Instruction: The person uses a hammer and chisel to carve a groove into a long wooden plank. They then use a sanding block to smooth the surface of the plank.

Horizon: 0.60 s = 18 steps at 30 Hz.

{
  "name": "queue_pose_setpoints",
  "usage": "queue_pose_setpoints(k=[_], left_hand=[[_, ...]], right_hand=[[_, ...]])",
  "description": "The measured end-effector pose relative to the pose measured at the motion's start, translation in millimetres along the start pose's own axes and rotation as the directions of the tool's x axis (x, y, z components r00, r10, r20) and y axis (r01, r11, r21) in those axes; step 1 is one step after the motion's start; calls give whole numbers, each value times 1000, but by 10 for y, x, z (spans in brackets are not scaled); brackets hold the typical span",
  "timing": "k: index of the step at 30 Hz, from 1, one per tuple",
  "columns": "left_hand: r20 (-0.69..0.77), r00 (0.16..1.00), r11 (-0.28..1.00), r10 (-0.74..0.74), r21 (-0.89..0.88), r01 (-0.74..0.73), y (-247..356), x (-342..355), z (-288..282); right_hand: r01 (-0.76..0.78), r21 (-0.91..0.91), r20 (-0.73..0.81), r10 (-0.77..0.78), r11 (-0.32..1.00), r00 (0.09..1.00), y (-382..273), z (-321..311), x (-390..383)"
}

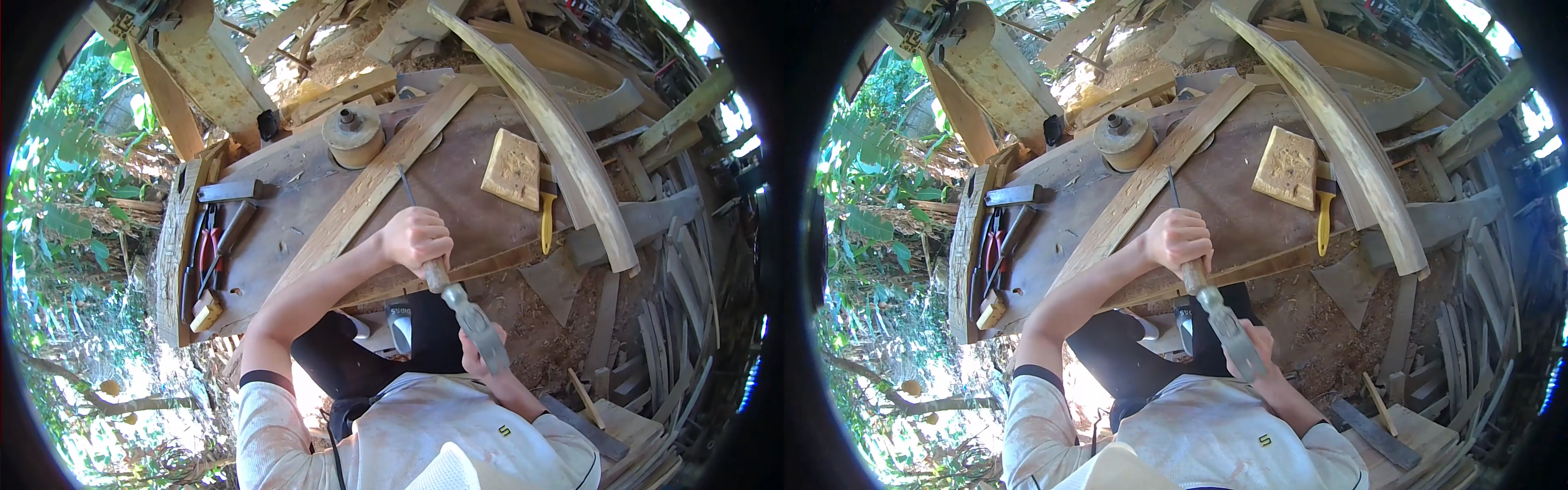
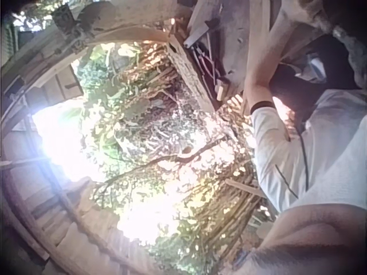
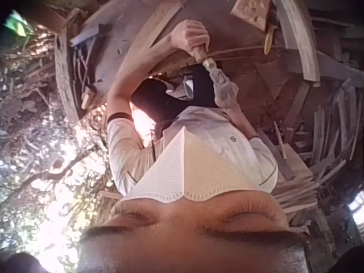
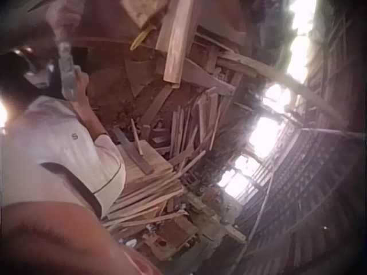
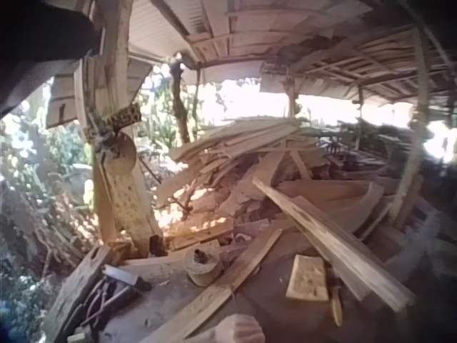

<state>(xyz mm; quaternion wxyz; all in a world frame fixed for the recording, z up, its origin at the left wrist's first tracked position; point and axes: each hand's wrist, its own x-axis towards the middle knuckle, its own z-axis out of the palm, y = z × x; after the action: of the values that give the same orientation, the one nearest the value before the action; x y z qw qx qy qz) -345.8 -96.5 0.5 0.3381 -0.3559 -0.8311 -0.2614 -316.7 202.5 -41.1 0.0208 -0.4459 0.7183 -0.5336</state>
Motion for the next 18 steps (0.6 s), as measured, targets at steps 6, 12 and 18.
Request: queue_pose_setpoints(k=[6, 12, 18], left_hand=[[2, 1000, 1000, 5, -5, -5, -4, -7, 21], [13, 1000, 1000, 16, 27, -16, -6, -37, 35], [31, 999, 999, 20, 25, -21, 16, -10, 55]], right_hand=[[130, -185, 119, -109, 974, 987, 75, -15, -64], [194, -46, -68, -197, 980, 978, 176, 88, -26], [177, 13, -87, -175, 984, 981, 378, 103, -177]])
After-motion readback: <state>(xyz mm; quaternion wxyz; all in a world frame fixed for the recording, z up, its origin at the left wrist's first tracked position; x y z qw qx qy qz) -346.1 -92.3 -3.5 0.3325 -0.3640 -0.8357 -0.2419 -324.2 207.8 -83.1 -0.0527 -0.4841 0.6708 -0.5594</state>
